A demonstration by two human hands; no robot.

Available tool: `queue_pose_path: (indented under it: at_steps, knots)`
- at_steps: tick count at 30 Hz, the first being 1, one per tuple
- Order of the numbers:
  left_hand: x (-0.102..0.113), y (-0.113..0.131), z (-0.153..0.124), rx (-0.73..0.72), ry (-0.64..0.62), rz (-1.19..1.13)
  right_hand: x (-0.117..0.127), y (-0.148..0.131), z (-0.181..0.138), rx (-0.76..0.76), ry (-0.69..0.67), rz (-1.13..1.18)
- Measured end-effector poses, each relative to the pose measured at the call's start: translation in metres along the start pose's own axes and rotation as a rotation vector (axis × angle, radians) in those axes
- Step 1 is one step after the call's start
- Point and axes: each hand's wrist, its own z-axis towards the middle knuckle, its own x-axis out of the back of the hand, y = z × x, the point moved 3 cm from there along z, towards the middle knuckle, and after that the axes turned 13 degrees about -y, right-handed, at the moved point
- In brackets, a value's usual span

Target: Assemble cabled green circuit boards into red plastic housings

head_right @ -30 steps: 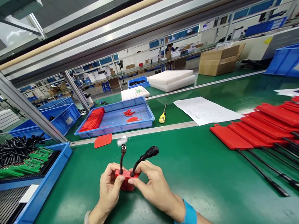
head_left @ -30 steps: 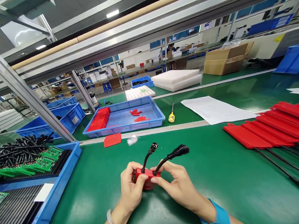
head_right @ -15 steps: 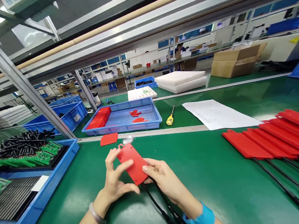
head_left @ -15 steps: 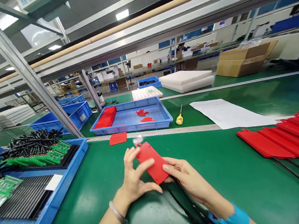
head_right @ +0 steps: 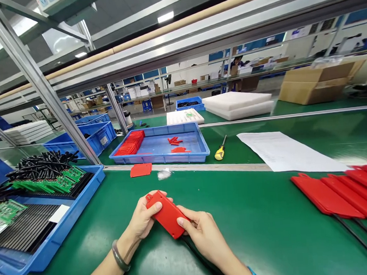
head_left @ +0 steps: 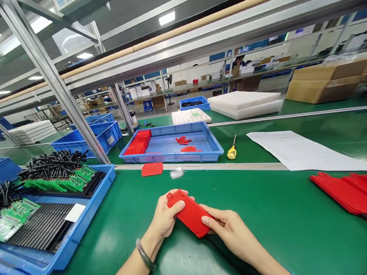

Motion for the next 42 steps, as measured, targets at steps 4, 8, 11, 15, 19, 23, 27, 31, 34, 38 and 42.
queue_pose_path:
  at_steps: [4, 8, 11, 15, 19, 23, 27, 31, 34, 38, 42]
  knots:
    - [-0.001, 0.000, 0.000, 0.004, -0.018, 0.021, 0.002, 0.003, 0.001, -0.028, -0.049, 0.038]
    - [0.006, -0.010, 0.002, 0.026, 0.109, -0.053, 0.003, 0.001, -0.002, 0.076, 0.107, -0.406]
    - [0.013, -0.018, 0.003, 0.088, 0.217, -0.136, -0.010, -0.005, -0.007, 0.147, 0.143, -0.886]
    - [0.013, -0.019, 0.004, 0.206, 0.195, -0.197, -0.018, -0.016, -0.009, 0.100, 0.085, -1.217]
    - [0.007, -0.015, 0.002, 0.264, 0.147, -0.040, 0.032, -0.037, -0.026, -0.119, 0.254, -1.436]
    - [0.006, -0.020, 0.001, 0.250, 0.200, 0.162, 0.128, -0.048, -0.075, -0.469, 0.538, -1.549]
    - [0.003, -0.027, 0.001, 0.239, 0.179, 0.189, 0.208, -0.037, -0.129, -0.773, 0.715, -1.564]
    - [0.005, -0.031, 0.001, 0.231, 0.162, 0.220, 0.242, -0.017, -0.157, -0.933, 0.768, -1.584]
    - [0.012, -0.033, 0.004, 0.219, 0.136, 0.264, 0.242, -0.011, -0.160, -0.985, 0.797, -1.608]
    - [0.016, -0.037, 0.007, 0.199, 0.096, 0.317, 0.217, -0.008, -0.138, -0.877, 0.779, -1.686]
    - [0.015, -0.043, 0.012, 0.137, 0.107, 0.451, 0.174, 0.027, -0.072, -0.333, 0.548, -1.663]
